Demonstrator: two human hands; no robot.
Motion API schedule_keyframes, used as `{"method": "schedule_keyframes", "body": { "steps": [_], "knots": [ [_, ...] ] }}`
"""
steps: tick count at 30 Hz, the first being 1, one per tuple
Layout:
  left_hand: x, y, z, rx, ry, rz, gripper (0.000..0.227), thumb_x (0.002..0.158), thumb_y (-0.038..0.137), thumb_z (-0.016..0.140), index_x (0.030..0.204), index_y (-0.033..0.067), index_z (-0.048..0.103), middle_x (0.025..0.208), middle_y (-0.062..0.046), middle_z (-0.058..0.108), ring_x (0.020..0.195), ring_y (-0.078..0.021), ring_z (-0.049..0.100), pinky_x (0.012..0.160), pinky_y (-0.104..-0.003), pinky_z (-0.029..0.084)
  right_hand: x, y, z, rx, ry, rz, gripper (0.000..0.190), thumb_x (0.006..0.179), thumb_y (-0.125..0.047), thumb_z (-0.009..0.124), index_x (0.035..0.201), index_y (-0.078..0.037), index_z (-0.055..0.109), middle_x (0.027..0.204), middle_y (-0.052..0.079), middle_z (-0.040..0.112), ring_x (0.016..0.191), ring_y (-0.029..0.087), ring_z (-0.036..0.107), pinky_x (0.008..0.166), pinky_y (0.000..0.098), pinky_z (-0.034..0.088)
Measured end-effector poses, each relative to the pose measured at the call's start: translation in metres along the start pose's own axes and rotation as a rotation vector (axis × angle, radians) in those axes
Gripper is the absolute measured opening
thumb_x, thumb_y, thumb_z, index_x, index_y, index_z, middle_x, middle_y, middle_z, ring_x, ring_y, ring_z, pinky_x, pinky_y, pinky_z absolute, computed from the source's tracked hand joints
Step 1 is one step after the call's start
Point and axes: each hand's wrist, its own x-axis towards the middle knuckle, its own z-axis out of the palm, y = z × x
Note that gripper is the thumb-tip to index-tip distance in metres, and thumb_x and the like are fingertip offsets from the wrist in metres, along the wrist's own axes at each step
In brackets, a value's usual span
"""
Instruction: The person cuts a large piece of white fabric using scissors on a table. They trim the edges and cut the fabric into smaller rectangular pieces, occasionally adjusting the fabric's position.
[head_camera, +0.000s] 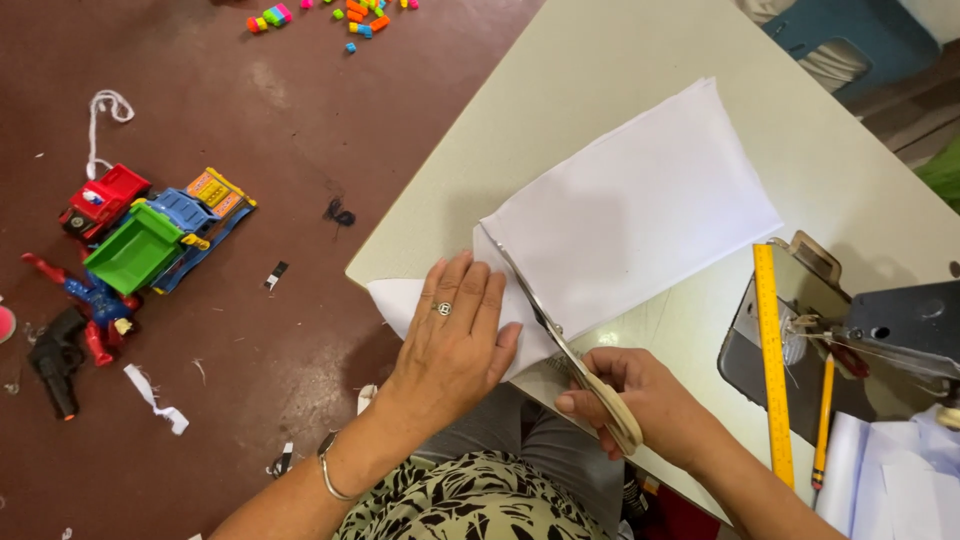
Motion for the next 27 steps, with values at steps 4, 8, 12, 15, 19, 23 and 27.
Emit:
{"method": "schedule_keyframes", "body": {
  "steps": [4, 8, 12, 15, 19, 23, 27],
  "knots": [
    [-0.001, -0.001, 0.001, -0.008, -0.015, 0.0, 0.044, 0.103, 0.028, 0.057, 0.129, -0.0073, 0.061, 0.129, -0.024, 0.061, 0.129, -0.0408, 0.057, 0.116, -0.053, 0.042, 0.005, 0.007, -0.001, 0.028, 0.01, -0.014, 0.031, 0.078, -0.014, 0.087, 0.075, 0.002, 0.062, 0.043, 0.019, 0.055, 0.033, 0.027, 0.052, 0.036, 0.0361, 0.044],
    [-0.002, -0.002, 0.001, -0.015, -0.019, 0.002, 0.045, 0.102, 0.027, 0.058, 0.129, -0.008, 0.06, 0.129, -0.024, 0.061, 0.127, -0.0406, 0.057, 0.116, -0.053, 0.042, 0.014, 0.021, -0.006, 0.09, 0.001, -0.039, 0.024, 0.08, -0.006, 0.086, 0.077, 0.003, 0.064, 0.042, 0.017, 0.053, 0.032, 0.027, 0.052, 0.031, 0.0368, 0.044],
    [-0.003, -0.002, 0.003, -0.007, -0.009, -0.004, 0.045, 0.102, 0.028, 0.058, 0.129, -0.0075, 0.061, 0.129, -0.024, 0.061, 0.127, -0.0406, 0.058, 0.117, -0.052, 0.041, 0.014, 0.022, -0.006, 0.069, 0.004, -0.038, 0.022, 0.082, -0.005, 0.085, 0.078, 0.003, 0.065, 0.04, 0.02, 0.054, 0.03, 0.028, 0.049, 0.032, 0.037, 0.042],
    [-0.004, -0.003, 0.004, -0.024, -0.026, -0.002, 0.047, 0.101, 0.028, 0.059, 0.13, -0.0088, 0.06, 0.13, -0.026, 0.061, 0.128, -0.0416, 0.056, 0.117, -0.053, 0.04, 0.016, 0.025, -0.007, 0.084, -0.003, -0.029, 0.024, 0.082, -0.005, 0.085, 0.076, 0.002, 0.063, 0.04, 0.02, 0.053, 0.031, 0.028, 0.049, 0.032, 0.0374, 0.042],
    [-0.004, -0.003, 0.005, -0.028, -0.021, -0.003, 0.047, 0.1, 0.027, 0.059, 0.13, -0.0094, 0.06, 0.13, -0.026, 0.061, 0.128, -0.0423, 0.056, 0.117, -0.053, 0.04, 0.017, 0.026, -0.01, 0.085, -0.003, -0.017, 0.022, 0.081, -0.001, 0.085, 0.078, 0.004, 0.064, 0.04, 0.019, 0.051, 0.03, 0.028, 0.049, 0.031, 0.0373, 0.041],
    [-0.004, -0.003, 0.005, -0.04, -0.021, -0.01, 0.047, 0.1, 0.026, 0.058, 0.131, -0.0093, 0.06, 0.13, -0.026, 0.06, 0.128, -0.0426, 0.057, 0.117, -0.054, 0.041, 0.017, 0.028, -0.011, 0.109, -0.021, 0.0, 0.025, 0.081, 0.0, 0.086, 0.075, 0.003, 0.061, 0.039, 0.019, 0.051, 0.028, 0.028, 0.049, 0.029, 0.0366, 0.04],
    [-0.003, -0.003, 0.004, -0.044, -0.026, -0.013, 0.046, 0.1, 0.027, 0.059, 0.13, -0.0091, 0.059, 0.13, -0.026, 0.059, 0.129, -0.0426, 0.055, 0.117, -0.054, 0.04, 0.014, 0.023, -0.009, 0.088, -0.017, -0.015, 0.024, 0.08, -0.003, 0.085, 0.076, 0.005, 0.063, 0.041, 0.021, 0.052, 0.03, 0.028, 0.048, 0.031, 0.0382, 0.041]
  ]
}}
